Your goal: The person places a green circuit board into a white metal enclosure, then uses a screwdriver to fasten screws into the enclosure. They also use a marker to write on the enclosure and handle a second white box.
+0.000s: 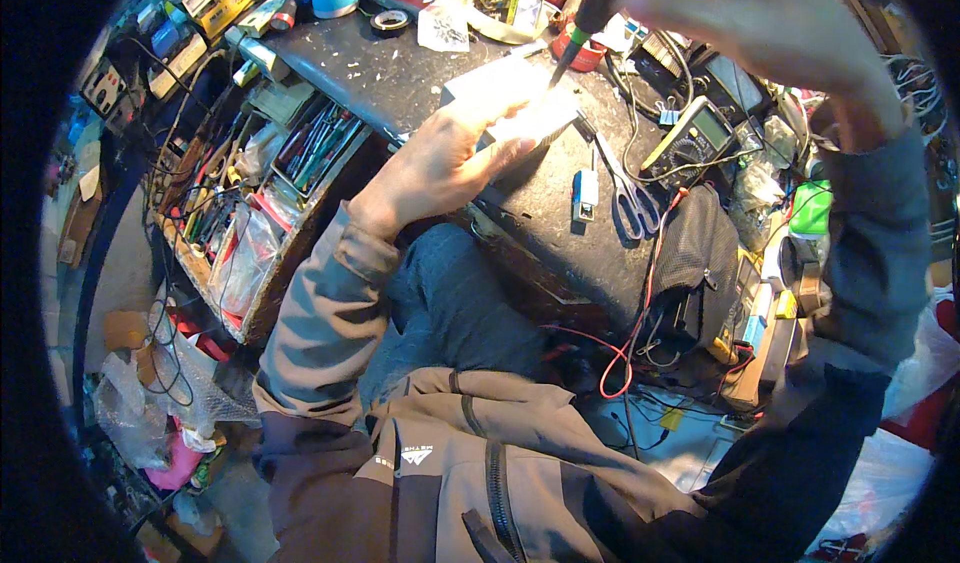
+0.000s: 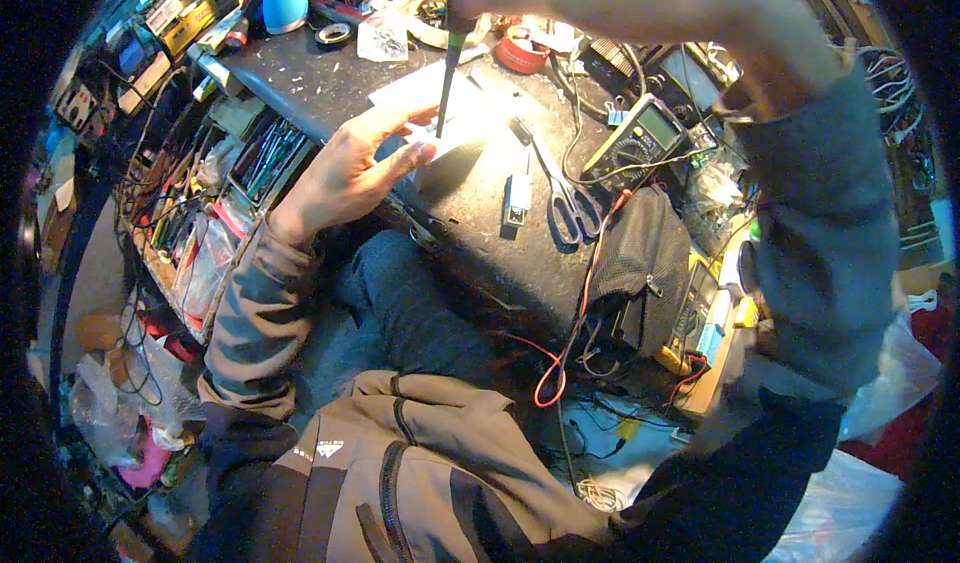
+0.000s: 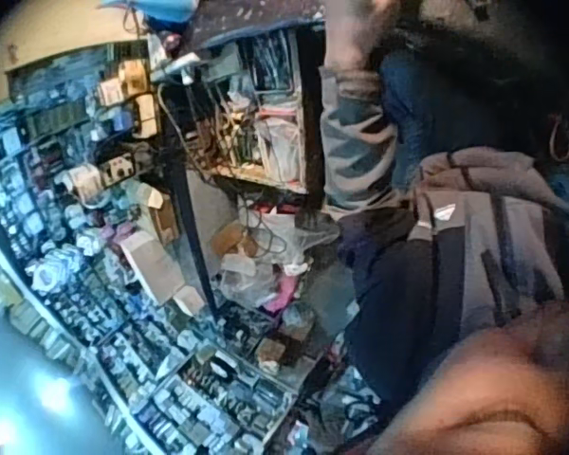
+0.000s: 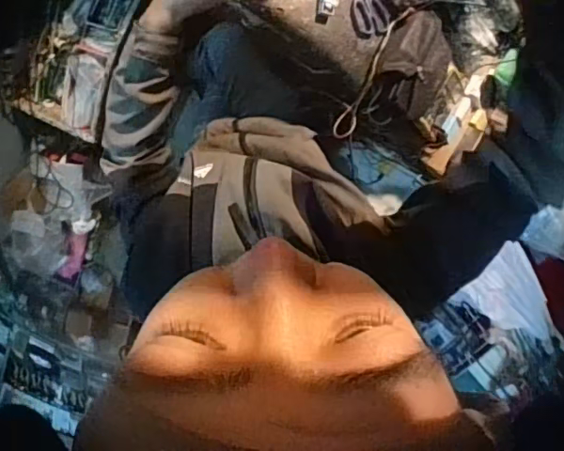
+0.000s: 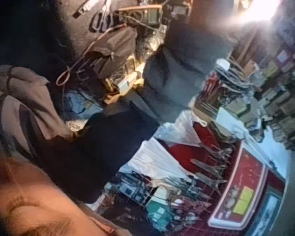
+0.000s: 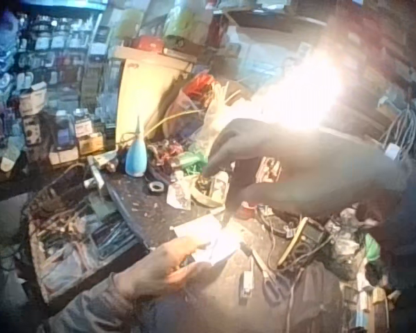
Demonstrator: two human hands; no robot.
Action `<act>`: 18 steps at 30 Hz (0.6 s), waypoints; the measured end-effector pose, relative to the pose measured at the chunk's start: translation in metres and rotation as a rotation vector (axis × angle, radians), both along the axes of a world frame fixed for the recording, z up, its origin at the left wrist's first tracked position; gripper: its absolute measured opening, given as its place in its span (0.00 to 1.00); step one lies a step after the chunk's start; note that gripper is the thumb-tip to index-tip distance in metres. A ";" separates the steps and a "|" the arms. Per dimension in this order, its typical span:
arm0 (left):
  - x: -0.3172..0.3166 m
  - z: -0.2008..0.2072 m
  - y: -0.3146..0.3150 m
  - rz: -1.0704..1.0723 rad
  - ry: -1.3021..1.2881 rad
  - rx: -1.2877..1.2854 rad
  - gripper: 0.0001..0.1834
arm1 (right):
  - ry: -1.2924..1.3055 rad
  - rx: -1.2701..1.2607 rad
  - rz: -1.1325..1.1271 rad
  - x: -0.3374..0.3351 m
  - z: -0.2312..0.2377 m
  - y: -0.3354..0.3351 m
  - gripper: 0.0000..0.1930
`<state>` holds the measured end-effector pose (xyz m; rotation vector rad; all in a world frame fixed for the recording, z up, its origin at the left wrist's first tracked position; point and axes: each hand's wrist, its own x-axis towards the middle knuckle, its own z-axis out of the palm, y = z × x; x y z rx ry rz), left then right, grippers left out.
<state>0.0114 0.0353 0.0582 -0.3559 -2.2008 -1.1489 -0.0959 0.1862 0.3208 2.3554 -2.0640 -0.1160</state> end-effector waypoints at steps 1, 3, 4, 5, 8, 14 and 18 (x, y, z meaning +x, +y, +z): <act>-0.003 0.003 -0.001 -0.014 -0.026 -0.068 0.22 | -0.002 -0.120 -0.082 -0.002 -0.010 0.008 0.17; -0.012 0.006 -0.001 -0.072 -0.195 -0.008 0.19 | -0.297 -0.189 -0.177 -0.003 -0.018 0.012 0.19; -0.015 0.006 -0.001 -0.098 -0.287 0.020 0.18 | -0.447 -0.234 -0.214 -0.004 -0.019 0.014 0.20; -0.019 0.007 -0.001 -0.105 -0.234 0.027 0.14 | -0.582 -0.332 -0.126 -0.006 -0.034 0.010 0.20; -0.024 0.004 0.001 -0.061 -0.196 0.080 0.13 | -0.861 -0.513 -0.172 -0.020 -0.071 0.007 0.19; -0.030 0.004 0.015 0.167 -0.206 0.265 0.20 | -0.838 -0.594 -0.285 -0.036 -0.171 -0.012 0.20; -0.027 0.008 0.010 0.050 -0.192 0.244 0.16 | -0.816 -0.510 -0.396 -0.036 -0.180 -0.008 0.18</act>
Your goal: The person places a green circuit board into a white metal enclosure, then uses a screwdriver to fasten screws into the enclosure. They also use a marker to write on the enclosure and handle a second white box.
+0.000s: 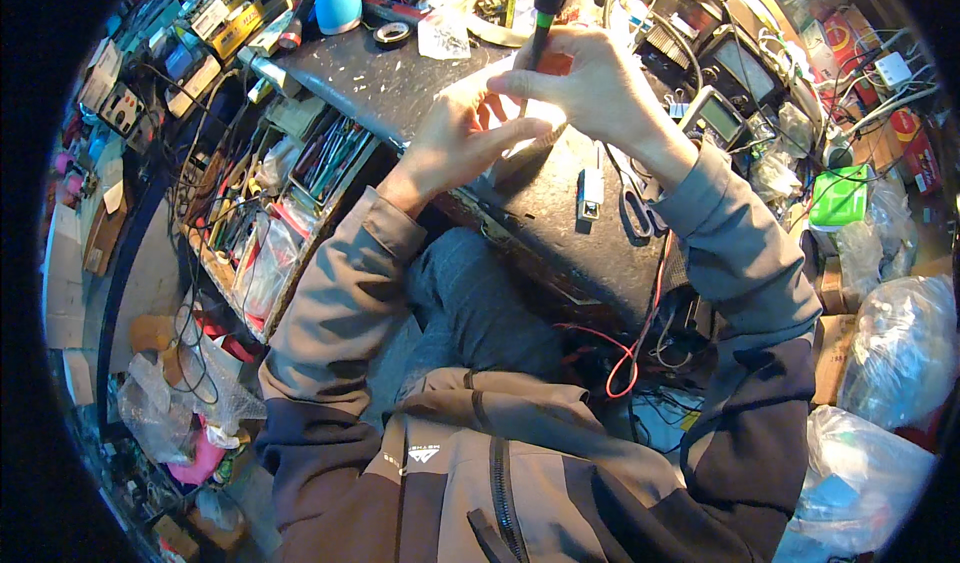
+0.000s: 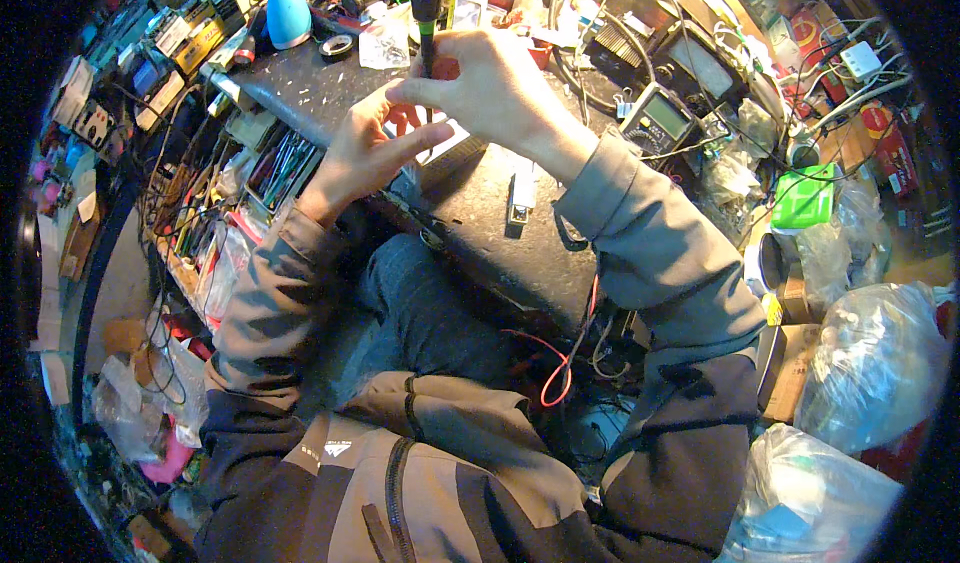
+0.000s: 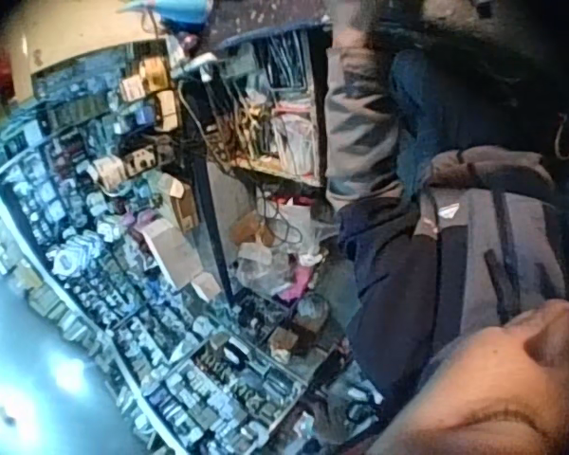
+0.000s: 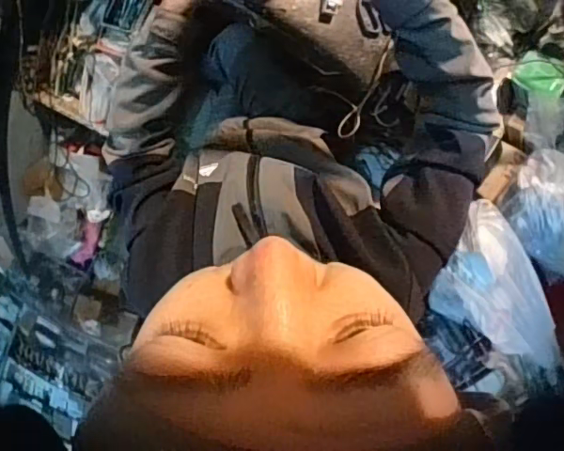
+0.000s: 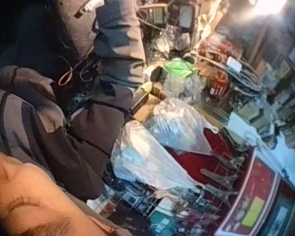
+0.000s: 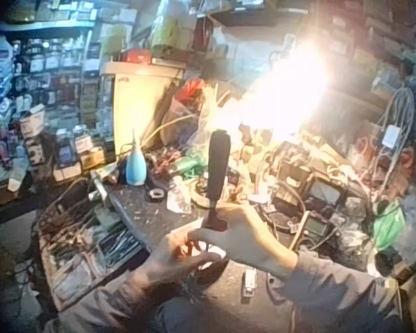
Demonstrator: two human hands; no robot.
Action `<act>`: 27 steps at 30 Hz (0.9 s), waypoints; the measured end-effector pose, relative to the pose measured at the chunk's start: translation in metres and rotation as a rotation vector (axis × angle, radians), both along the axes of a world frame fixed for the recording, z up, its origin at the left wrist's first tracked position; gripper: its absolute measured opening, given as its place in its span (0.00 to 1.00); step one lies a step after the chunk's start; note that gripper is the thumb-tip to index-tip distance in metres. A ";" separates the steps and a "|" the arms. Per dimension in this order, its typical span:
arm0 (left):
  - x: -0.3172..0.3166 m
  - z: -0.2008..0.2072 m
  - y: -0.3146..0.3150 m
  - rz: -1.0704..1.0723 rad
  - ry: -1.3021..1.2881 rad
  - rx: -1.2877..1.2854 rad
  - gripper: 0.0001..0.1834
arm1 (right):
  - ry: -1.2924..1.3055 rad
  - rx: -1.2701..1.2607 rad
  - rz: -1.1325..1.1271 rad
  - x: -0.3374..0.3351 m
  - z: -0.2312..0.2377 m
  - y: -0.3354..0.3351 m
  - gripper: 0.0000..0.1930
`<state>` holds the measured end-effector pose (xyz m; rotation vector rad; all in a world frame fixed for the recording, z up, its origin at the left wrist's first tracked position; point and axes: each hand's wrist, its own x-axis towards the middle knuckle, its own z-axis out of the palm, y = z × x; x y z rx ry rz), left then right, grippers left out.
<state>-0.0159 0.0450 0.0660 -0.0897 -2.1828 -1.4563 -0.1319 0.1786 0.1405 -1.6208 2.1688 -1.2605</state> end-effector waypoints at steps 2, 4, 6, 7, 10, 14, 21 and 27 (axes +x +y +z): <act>0.002 0.000 -0.005 -0.069 -0.053 -0.029 0.15 | 0.013 0.018 -0.031 0.000 0.005 0.004 0.17; 0.000 -0.002 -0.010 -0.134 -0.047 -0.119 0.16 | -0.167 -0.036 0.161 -0.001 0.010 0.010 0.18; 0.002 -0.006 -0.011 -0.149 -0.079 -0.057 0.13 | -0.364 -0.056 0.239 -0.002 0.011 0.012 0.20; 0.001 -0.007 -0.011 -0.140 -0.090 -0.064 0.13 | -0.460 -0.091 0.355 -0.002 0.010 0.012 0.21; -0.001 -0.006 -0.008 -0.107 -0.092 -0.025 0.13 | -0.366 -0.049 0.322 -0.004 0.009 0.011 0.22; -0.001 0.004 -0.002 -0.044 -0.173 0.051 0.21 | 0.062 0.087 0.059 -0.003 0.014 0.010 0.14; 0.006 0.004 -0.007 0.007 0.056 -0.411 0.19 | -0.291 -0.002 0.234 0.002 0.020 0.012 0.15; 0.011 -0.002 -0.001 0.060 -0.170 -0.289 0.14 | -0.257 -0.088 0.254 -0.004 0.011 0.009 0.12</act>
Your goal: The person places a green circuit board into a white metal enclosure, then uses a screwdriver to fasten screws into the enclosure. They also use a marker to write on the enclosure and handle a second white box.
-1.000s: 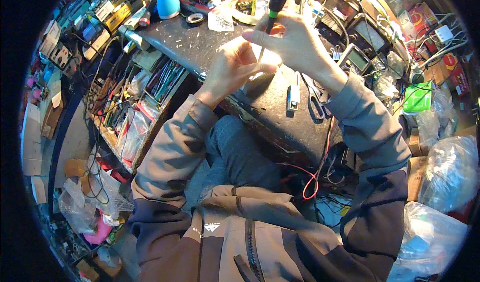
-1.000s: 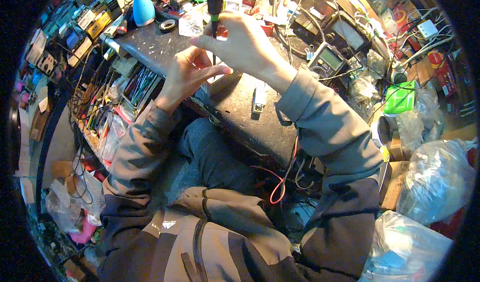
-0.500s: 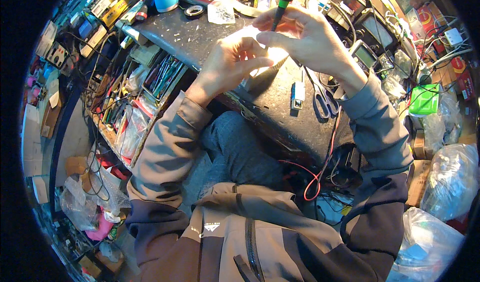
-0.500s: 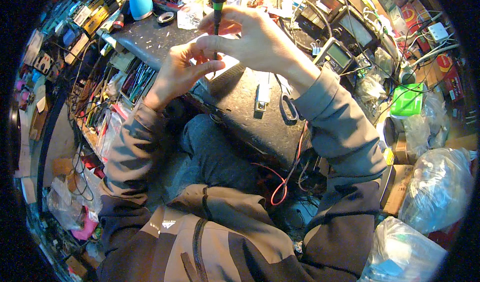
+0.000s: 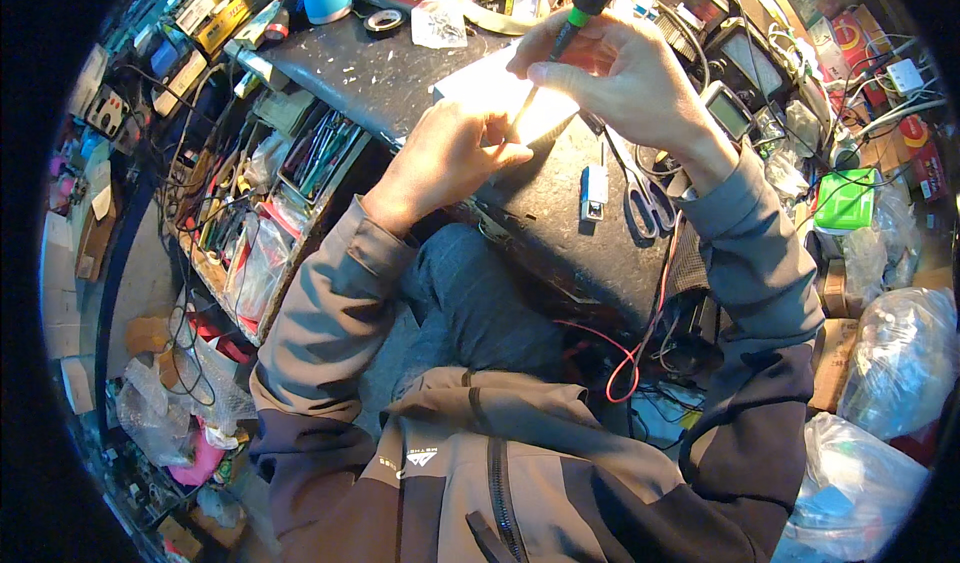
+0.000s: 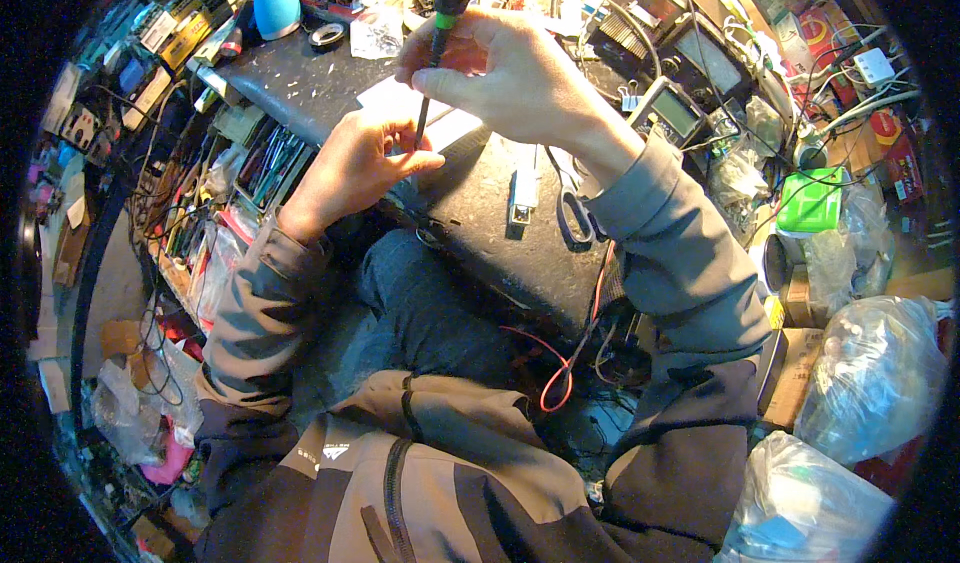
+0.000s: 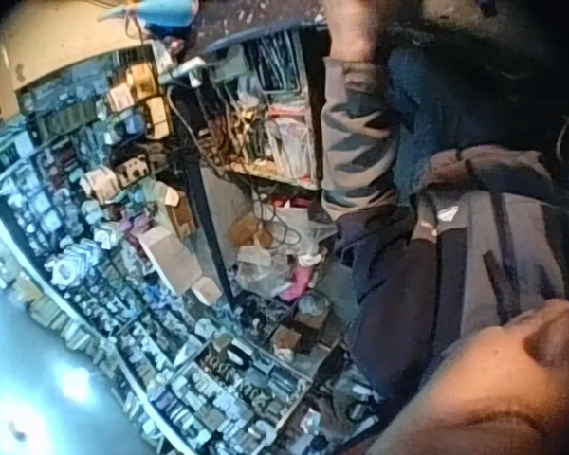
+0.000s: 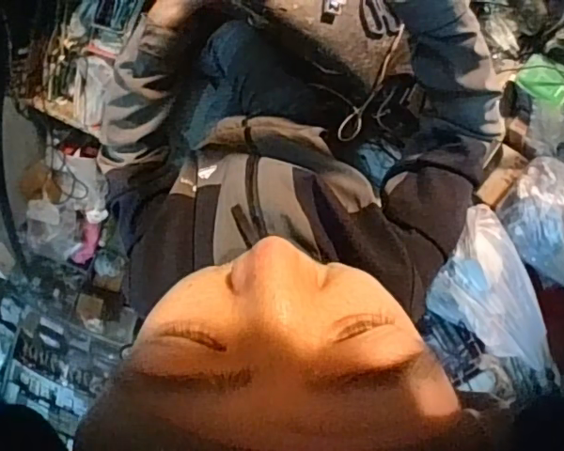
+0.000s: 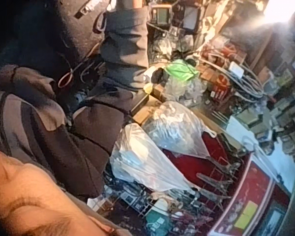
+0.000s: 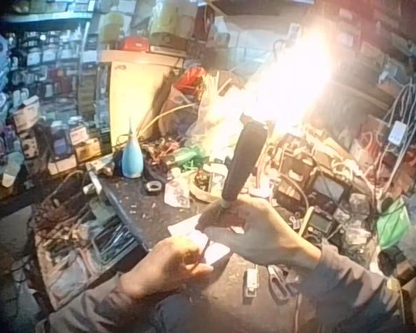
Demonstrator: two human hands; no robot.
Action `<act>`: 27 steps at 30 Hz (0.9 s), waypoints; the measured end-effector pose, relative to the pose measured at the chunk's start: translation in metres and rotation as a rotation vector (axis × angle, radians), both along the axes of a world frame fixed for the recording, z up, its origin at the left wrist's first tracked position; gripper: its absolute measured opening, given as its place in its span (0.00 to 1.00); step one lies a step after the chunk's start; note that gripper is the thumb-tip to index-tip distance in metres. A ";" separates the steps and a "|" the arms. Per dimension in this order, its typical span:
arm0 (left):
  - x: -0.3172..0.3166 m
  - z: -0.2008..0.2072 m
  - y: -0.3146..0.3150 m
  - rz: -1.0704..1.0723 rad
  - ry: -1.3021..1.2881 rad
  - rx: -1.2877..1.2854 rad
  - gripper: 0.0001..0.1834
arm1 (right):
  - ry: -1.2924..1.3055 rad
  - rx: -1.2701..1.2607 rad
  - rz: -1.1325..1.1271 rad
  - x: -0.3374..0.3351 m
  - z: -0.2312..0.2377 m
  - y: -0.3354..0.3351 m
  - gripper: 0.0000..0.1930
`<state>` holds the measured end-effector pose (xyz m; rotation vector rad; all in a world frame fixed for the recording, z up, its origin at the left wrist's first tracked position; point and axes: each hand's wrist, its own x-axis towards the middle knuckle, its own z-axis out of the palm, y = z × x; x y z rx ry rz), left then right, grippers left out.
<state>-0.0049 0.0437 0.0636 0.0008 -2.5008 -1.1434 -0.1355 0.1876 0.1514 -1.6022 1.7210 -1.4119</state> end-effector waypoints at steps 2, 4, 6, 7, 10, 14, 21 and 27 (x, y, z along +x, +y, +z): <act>0.002 0.002 0.000 -0.012 -0.024 0.028 0.13 | 0.073 0.033 -0.088 -0.001 0.000 0.002 0.10; 0.003 0.004 -0.001 -0.019 -0.069 0.064 0.11 | 0.046 0.035 -0.063 -0.002 0.003 0.004 0.10; 0.002 0.004 -0.003 -0.049 -0.085 0.096 0.10 | 0.046 0.044 -0.050 -0.004 0.007 0.007 0.10; 0.002 0.003 -0.004 -0.072 -0.081 0.110 0.09 | 0.061 0.055 -0.044 -0.006 0.010 0.009 0.10; 0.001 -0.002 -0.006 -0.129 -0.053 0.208 0.08 | 0.079 0.054 -0.123 -0.015 0.019 0.016 0.09; 0.003 -0.008 -0.013 -0.123 -0.005 0.514 0.06 | 0.085 -0.021 -0.267 -0.033 0.018 0.025 0.08; 0.008 -0.014 -0.047 0.122 0.077 1.594 0.13 | 0.012 0.042 -0.366 -0.047 -0.001 0.030 0.08; 0.006 -0.011 -0.054 -0.034 -0.017 1.727 0.15 | 0.056 0.108 -0.336 -0.053 0.005 0.034 0.11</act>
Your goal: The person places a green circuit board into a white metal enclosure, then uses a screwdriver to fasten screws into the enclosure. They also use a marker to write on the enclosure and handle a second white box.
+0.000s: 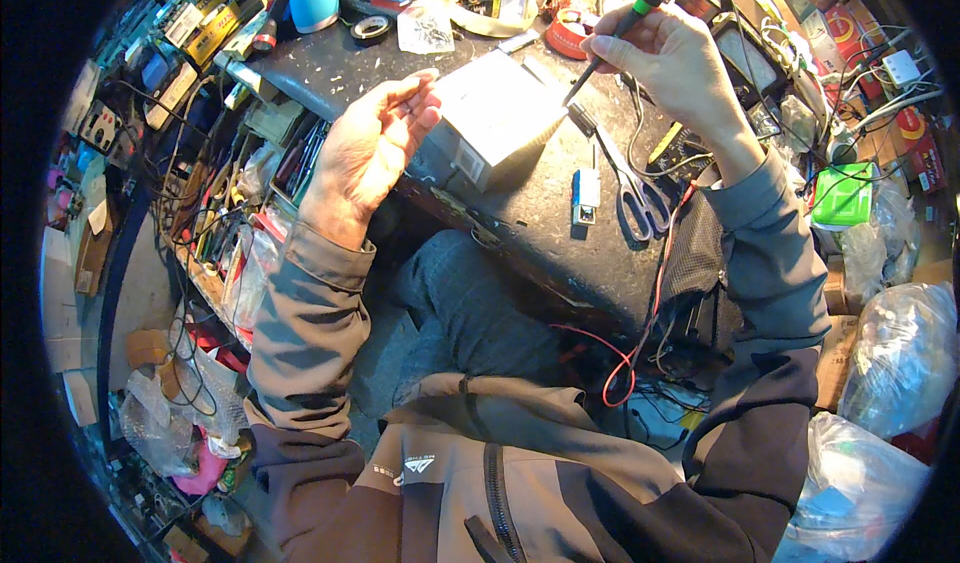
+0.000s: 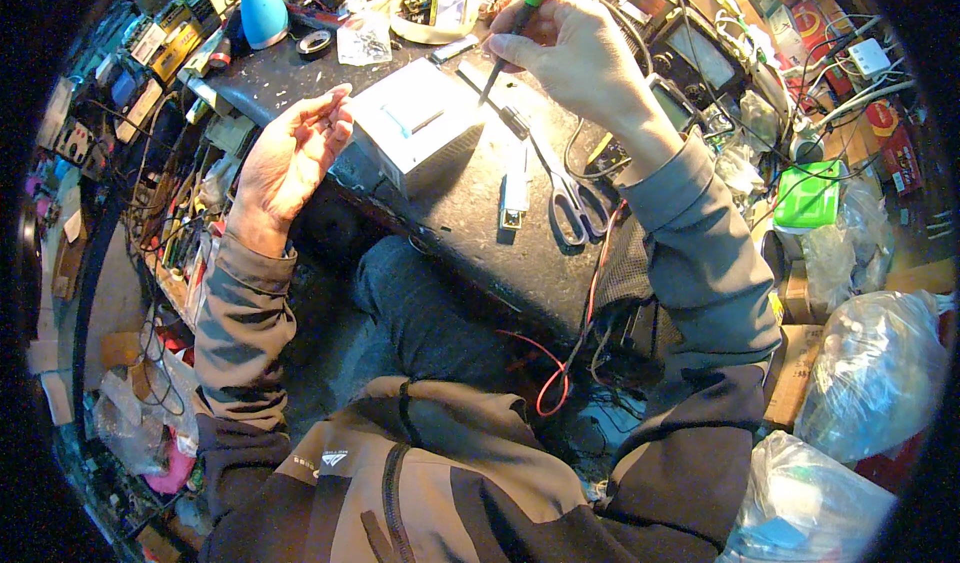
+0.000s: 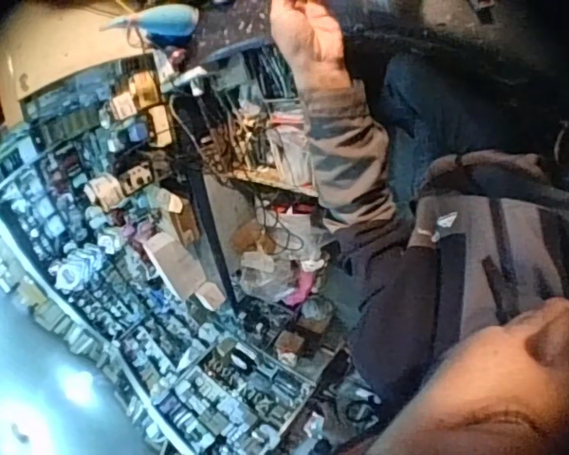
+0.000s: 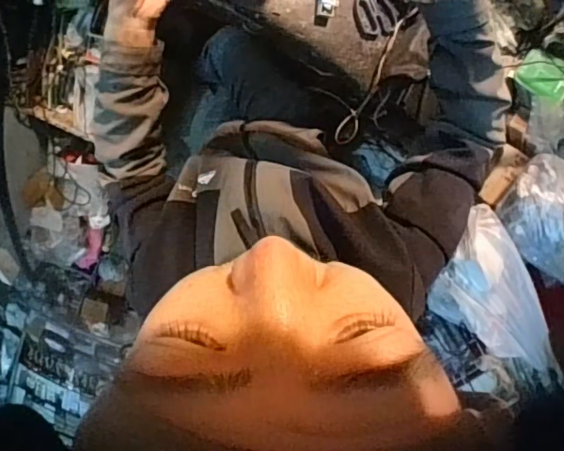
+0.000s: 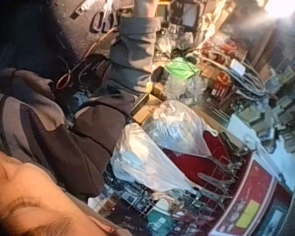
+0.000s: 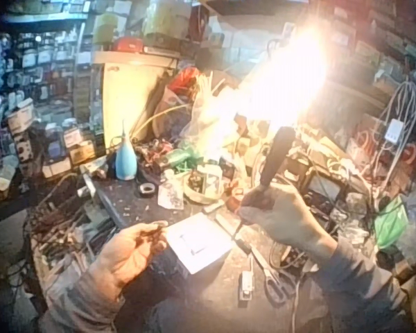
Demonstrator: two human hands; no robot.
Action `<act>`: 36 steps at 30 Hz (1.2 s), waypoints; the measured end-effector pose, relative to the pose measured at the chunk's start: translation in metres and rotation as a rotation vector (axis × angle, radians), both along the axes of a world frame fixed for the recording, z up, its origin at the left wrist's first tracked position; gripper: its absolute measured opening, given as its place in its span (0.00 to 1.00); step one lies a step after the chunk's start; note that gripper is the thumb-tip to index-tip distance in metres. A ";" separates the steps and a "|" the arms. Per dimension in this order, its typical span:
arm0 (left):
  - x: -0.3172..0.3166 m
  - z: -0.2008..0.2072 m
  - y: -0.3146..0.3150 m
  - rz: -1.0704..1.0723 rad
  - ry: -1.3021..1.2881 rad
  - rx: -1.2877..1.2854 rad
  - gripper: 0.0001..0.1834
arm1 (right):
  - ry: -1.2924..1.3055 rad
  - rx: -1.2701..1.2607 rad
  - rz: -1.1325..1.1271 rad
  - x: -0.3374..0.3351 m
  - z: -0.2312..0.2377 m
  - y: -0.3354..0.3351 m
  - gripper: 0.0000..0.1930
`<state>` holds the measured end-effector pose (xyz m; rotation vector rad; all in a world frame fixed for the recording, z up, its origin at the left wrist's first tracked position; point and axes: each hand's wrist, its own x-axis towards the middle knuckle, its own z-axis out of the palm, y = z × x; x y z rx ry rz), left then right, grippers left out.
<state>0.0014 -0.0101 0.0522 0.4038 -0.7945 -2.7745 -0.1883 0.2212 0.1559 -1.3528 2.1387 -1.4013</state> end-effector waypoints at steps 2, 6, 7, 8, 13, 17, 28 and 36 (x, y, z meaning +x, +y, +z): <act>-0.007 0.007 0.007 -0.050 0.049 -0.147 0.14 | 0.081 0.022 -0.017 -0.002 -0.001 0.000 0.11; -0.029 0.019 0.035 -0.069 0.052 -0.579 0.16 | 0.081 -0.002 -0.050 -0.004 -0.002 -0.001 0.11; -0.037 0.020 0.043 -0.071 0.030 -0.726 0.16 | 0.070 -0.015 -0.029 -0.004 -0.002 -0.001 0.10; -0.043 0.021 0.049 -0.064 0.098 -0.861 0.16 | 0.059 -0.039 -0.022 -0.004 -0.001 -0.001 0.09; -0.075 0.017 0.068 -0.130 0.136 -1.389 0.19 | 0.125 0.087 0.005 0.001 0.013 -0.004 0.10; -0.087 0.009 0.076 0.029 0.229 -1.535 0.14 | 0.431 0.390 -0.129 0.006 0.025 -0.012 0.15; -0.092 -0.001 0.076 0.054 0.187 -1.624 0.11 | -0.510 -0.594 0.522 -0.019 0.044 -0.073 0.16; -0.091 -0.002 0.079 0.117 0.254 -1.394 0.12 | 0.072 -0.283 0.207 -0.030 0.078 -0.045 0.21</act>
